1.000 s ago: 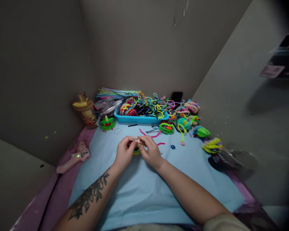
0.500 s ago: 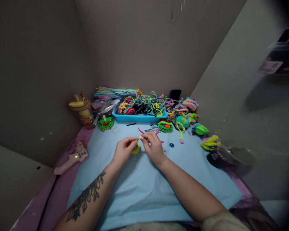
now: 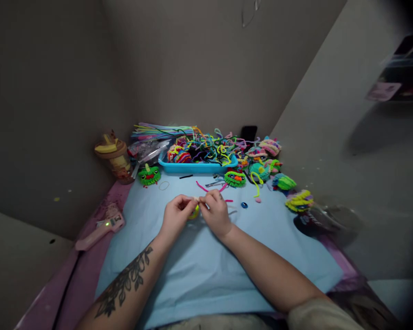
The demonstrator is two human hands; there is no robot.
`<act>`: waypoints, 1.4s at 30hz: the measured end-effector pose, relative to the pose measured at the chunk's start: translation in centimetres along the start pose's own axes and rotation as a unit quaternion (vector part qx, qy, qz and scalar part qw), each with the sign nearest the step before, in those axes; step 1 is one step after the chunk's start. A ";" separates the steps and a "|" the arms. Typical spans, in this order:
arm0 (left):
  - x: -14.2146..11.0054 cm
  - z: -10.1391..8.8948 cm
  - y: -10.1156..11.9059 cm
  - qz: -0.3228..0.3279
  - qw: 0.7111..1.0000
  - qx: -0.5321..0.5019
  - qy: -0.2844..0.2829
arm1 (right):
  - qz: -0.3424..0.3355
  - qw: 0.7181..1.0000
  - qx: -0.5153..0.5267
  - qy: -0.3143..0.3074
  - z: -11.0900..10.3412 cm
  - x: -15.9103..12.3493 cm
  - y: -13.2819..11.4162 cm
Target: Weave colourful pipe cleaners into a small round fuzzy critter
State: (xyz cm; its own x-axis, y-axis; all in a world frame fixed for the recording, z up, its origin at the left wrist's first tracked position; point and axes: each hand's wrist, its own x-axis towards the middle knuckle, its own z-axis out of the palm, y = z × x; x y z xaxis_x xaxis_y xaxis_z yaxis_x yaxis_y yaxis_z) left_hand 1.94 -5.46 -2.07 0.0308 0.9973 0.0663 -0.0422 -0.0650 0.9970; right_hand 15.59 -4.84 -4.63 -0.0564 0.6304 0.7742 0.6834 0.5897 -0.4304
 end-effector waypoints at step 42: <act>-0.2 -0.2 0.3 0.037 0.998 0.051 0.029 | -0.011 1.000 0.003 -0.007 -0.2 0.1 -0.1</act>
State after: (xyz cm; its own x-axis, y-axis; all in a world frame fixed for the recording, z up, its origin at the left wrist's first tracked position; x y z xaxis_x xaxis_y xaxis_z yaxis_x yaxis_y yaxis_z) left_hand 1.72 -5.69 -1.75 -0.0260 0.9897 0.1408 0.0601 -0.1390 0.9885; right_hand 15.66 -4.88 -4.40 -0.0811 0.6242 0.7770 0.6774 0.6064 -0.4164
